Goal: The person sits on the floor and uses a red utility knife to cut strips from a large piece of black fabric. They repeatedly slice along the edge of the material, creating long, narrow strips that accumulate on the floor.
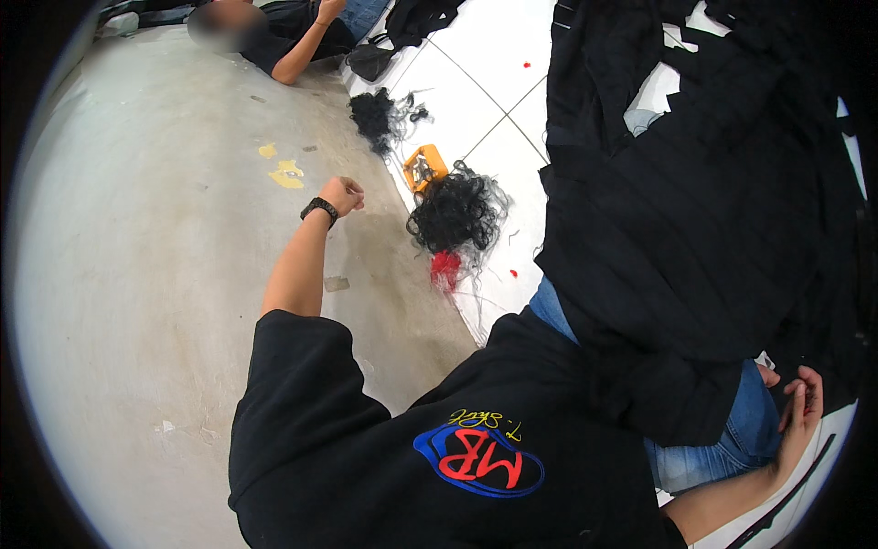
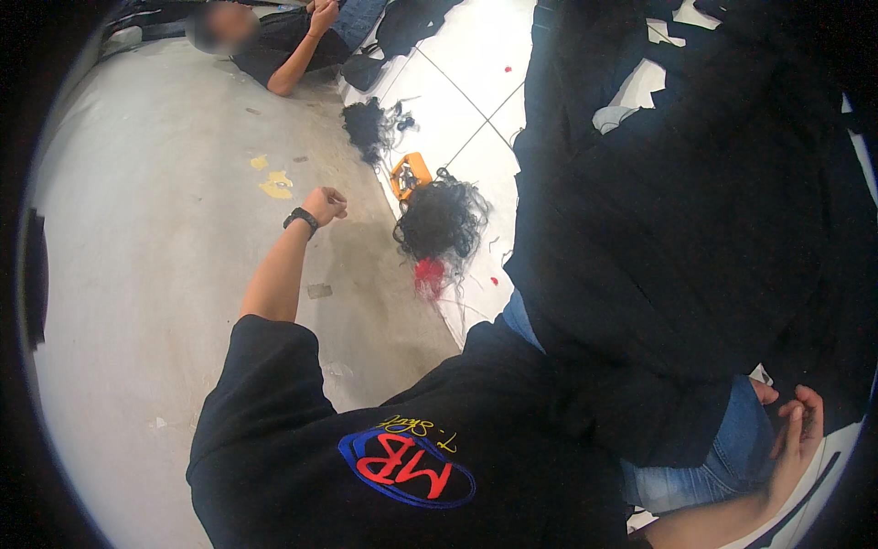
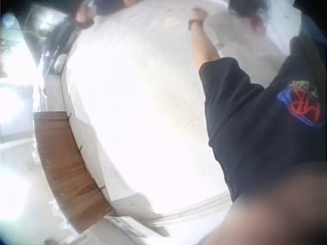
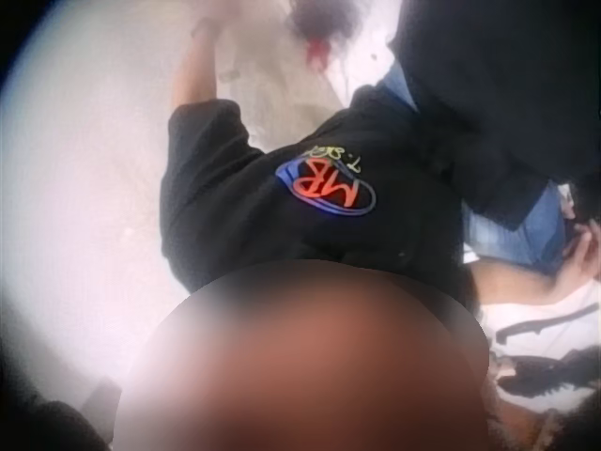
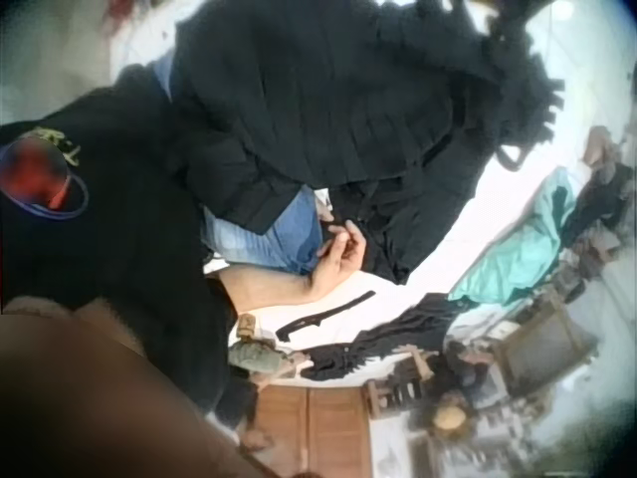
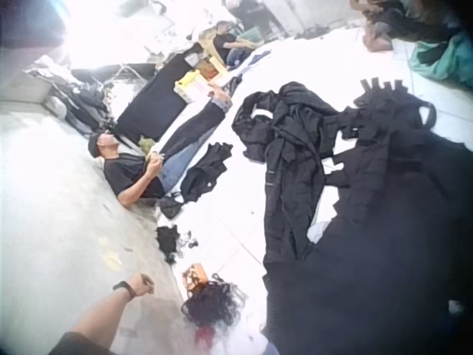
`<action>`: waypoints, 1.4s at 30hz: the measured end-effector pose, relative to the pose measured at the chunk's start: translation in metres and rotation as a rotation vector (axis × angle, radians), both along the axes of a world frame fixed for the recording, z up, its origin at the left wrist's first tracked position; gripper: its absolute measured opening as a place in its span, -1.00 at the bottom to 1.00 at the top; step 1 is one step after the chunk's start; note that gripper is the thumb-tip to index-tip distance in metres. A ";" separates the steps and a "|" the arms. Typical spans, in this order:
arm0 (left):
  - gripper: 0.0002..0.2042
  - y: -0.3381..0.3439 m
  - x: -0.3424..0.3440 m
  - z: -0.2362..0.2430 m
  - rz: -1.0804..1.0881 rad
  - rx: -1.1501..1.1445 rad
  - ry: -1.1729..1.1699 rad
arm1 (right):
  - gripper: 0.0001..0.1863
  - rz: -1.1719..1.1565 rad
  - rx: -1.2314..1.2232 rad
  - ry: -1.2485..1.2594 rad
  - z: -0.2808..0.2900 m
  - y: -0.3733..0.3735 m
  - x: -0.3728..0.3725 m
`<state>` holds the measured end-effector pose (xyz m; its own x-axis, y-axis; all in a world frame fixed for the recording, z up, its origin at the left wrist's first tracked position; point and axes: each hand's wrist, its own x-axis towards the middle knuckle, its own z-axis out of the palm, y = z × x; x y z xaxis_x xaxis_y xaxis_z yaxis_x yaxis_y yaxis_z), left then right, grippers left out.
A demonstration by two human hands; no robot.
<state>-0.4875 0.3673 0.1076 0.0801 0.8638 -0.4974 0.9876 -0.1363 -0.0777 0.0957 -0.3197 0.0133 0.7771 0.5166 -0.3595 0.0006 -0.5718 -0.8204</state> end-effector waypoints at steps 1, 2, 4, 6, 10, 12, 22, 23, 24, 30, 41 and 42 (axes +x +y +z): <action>-0.81 0.002 -0.003 -0.001 -0.082 0.054 0.006 | -0.59 -0.011 -0.014 -0.010 0.003 0.003 -0.003; -0.81 0.005 -0.004 -0.001 -0.164 0.109 0.012 | -0.58 -0.015 -0.027 -0.034 0.004 0.005 -0.005; -0.81 0.005 0.009 0.003 -0.155 0.152 0.058 | -0.55 -0.034 -0.058 -0.086 0.007 0.008 -0.009; -0.79 -0.007 0.058 0.013 0.020 0.117 0.122 | -0.53 -0.080 -0.033 -0.055 0.008 0.013 -0.011; -0.71 -0.027 0.098 -0.022 -0.460 0.350 -0.339 | -0.53 -0.148 0.053 0.034 -0.002 0.016 -0.003; -0.67 -0.072 0.166 -0.037 -0.395 0.118 -0.617 | -0.52 -0.193 0.030 0.023 0.000 0.023 -0.007; -0.73 -0.217 0.291 -0.059 -0.342 -0.299 -0.978 | -0.50 -0.146 0.205 0.028 0.033 0.079 -0.050; -0.72 -0.216 0.282 -0.069 -0.328 -0.348 -1.093 | -0.53 -0.151 0.195 0.042 0.037 0.093 -0.061; -0.71 -0.217 0.275 -0.076 -0.308 -0.397 -1.204 | -0.54 -0.086 0.219 0.078 0.045 0.109 -0.068; -0.54 -0.230 0.275 -0.057 -0.242 -0.510 -1.329 | -0.60 0.235 0.330 0.180 0.069 0.206 -0.116; -0.50 -0.238 0.266 -0.024 -0.209 -0.744 -1.285 | -0.80 0.319 0.359 0.195 0.069 0.297 -0.168; -0.49 -0.239 0.267 -0.027 -0.224 -0.725 -1.308 | -0.81 0.312 0.373 0.199 0.065 0.299 -0.171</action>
<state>-0.2208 0.1281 0.0810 0.8834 0.3803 -0.2739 0.2598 0.0889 0.9616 -0.0751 -0.0211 0.0782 0.5011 0.8338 -0.2319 -0.0518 -0.2386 -0.9697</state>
